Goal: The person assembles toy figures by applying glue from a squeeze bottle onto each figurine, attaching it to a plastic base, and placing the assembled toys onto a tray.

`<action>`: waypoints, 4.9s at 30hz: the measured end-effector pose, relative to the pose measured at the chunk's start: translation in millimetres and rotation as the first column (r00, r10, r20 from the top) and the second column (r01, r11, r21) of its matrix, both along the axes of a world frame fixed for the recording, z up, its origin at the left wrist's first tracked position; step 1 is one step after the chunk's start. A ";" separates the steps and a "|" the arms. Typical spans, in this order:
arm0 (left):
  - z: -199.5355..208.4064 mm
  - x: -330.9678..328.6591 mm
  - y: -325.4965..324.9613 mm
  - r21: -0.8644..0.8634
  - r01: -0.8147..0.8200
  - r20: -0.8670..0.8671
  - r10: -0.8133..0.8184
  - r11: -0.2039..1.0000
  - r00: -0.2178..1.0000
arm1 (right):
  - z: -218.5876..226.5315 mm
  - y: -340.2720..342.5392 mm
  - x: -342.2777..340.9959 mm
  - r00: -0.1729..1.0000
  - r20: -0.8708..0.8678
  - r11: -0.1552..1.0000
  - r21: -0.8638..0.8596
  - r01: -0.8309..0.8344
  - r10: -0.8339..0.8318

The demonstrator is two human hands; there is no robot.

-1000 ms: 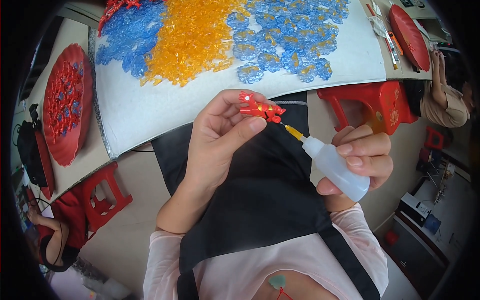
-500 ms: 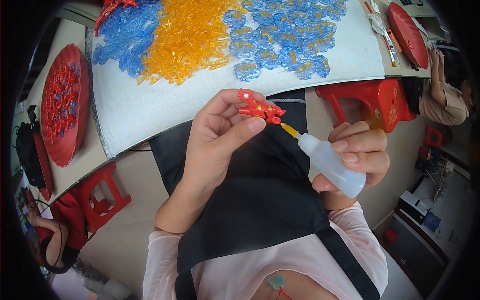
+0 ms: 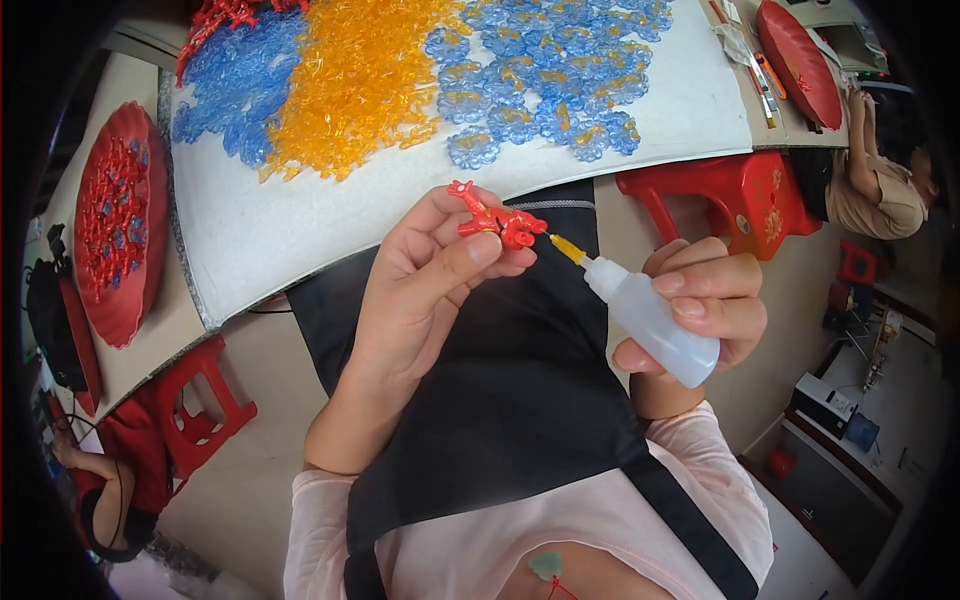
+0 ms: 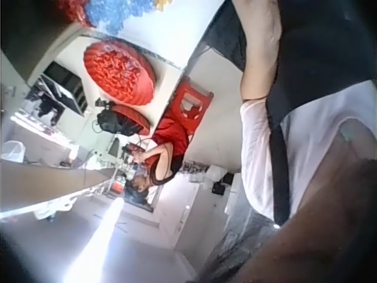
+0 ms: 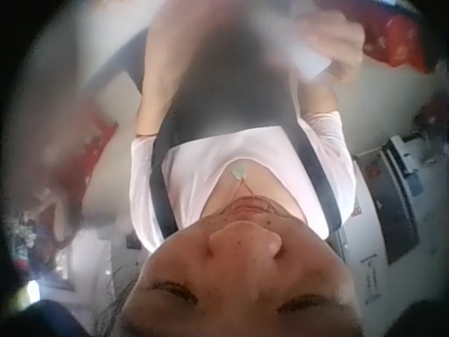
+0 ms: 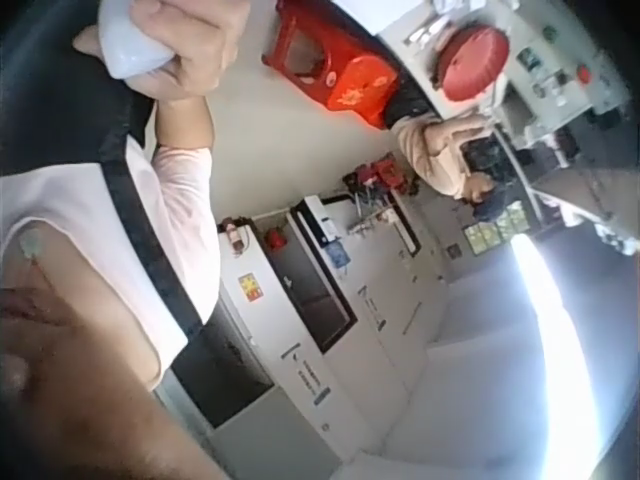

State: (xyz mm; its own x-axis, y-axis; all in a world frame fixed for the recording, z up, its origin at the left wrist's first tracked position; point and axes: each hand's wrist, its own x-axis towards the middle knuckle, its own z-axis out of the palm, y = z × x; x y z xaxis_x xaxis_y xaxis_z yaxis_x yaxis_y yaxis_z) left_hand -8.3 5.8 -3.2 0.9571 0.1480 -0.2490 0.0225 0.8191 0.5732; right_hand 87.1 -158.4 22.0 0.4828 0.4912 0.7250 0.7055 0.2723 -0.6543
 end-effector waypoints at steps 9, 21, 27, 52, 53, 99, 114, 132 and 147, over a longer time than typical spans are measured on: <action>-0.2 0.3 0.5 -0.001 0.020 -0.001 -0.020 1.000 1.000 | -2.9 0.7 1.8 1.000 0.002 1.000 -0.009 -0.015 0.015; -8.7 2.8 12.1 0.016 -0.135 -0.025 0.135 0.991 0.990 | -17.8 -26.4 34.6 0.968 -0.246 0.995 0.070 0.068 -0.049; -6.0 5.8 17.5 0.053 -0.177 -0.006 0.177 0.983 0.984 | -19.0 -40.3 101.0 0.888 -0.414 0.977 -0.153 0.150 -0.201; 1.8 25.4 2.4 0.136 -0.159 -0.107 0.174 0.978 0.979 | -33.4 -42.7 276.7 0.812 0.497 0.552 -0.602 0.577 -0.308; -0.4 22.4 3.2 0.147 -0.167 -0.125 0.186 0.975 0.975 | -34.4 -47.0 257.4 0.841 0.442 0.562 -0.628 0.538 -0.311; 5.5 14.5 -12.7 0.046 0.282 -0.068 -0.279 0.958 0.958 | -4.1 -19.3 42.7 0.909 -0.313 0.894 -0.262 -0.363 0.276; 2.8 16.6 -15.4 0.077 0.267 -0.083 -0.261 0.961 0.962 | 6.5 -16.8 43.7 0.956 -0.032 0.844 -0.462 -0.272 0.291; -3.6 16.7 -18.7 0.107 0.260 -0.121 -0.247 0.960 0.961 | 25.7 -11.0 50.5 0.920 0.024 0.673 -0.689 -0.269 0.391; -2.8 17.0 -19.4 0.110 0.248 -0.119 -0.235 0.963 0.965 | 26.6 -9.6 46.5 0.918 0.103 0.729 -0.644 -0.231 0.382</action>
State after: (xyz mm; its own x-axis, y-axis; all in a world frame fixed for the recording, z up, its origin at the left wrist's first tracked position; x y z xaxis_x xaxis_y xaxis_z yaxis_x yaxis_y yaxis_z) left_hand 8.7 -13.6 -6.0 0.9379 -0.0488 -0.3434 0.2756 0.7057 0.6527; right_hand 133.7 -168.0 48.5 0.0972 0.9542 0.2828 0.7948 0.0966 -0.5991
